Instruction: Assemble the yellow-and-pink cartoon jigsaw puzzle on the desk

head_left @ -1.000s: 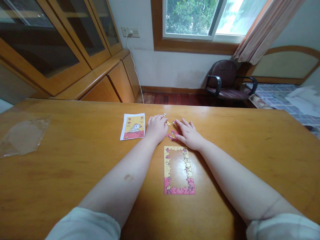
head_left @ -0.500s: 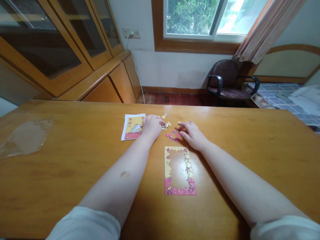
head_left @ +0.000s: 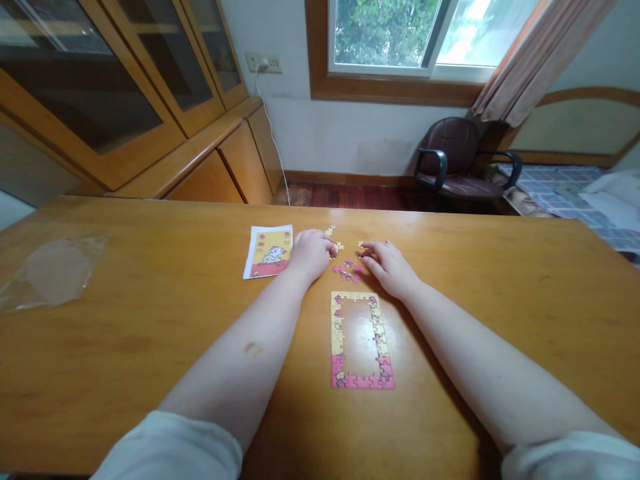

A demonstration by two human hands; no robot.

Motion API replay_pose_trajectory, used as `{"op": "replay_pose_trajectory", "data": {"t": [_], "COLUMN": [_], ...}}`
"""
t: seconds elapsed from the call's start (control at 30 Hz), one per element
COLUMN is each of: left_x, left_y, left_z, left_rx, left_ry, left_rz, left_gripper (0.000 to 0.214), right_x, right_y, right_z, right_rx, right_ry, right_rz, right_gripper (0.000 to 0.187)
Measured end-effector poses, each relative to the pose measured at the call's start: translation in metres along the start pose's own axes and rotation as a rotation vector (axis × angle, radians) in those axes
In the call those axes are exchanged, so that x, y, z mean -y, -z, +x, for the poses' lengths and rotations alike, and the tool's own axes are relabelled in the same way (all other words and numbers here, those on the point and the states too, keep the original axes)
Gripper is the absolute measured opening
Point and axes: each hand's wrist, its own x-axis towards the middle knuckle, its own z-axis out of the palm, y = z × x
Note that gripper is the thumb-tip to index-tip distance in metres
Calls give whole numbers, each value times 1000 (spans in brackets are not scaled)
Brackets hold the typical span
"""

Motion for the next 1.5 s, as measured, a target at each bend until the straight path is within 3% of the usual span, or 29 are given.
{"op": "replay_pose_trajectory", "data": {"t": [0.27,0.5,0.7,0.97,1.13,1.33,1.5], "left_x": [2,0,3,1,0,-2,-2], "left_y": [-1,4,-1,-1,-2,-1,2], "left_z": [0,-1,-1,-1,-2,-1,-1], "left_rx": [-3,18,-17,32,7,53,-1], "left_ry": [-6,95,98,56,49,50,120], "left_rz": [5,22,22,43,73,45,32], "left_gripper": [37,30,40,37,44,36,30], "right_x": [-2,-1,-9,-13,-14,-17,-18], "right_y": [1,3,4,5,4,2,1], "right_z": [1,1,2,2,3,4,3], "right_rx": [-74,-64,-201,-237,-200,-184,-183], "right_ry": [-28,-33,-237,-360,-326,-291,-277], "right_rz": [7,3,49,30,23,33,35], "right_gripper": [30,30,31,32,32,30,30]}}
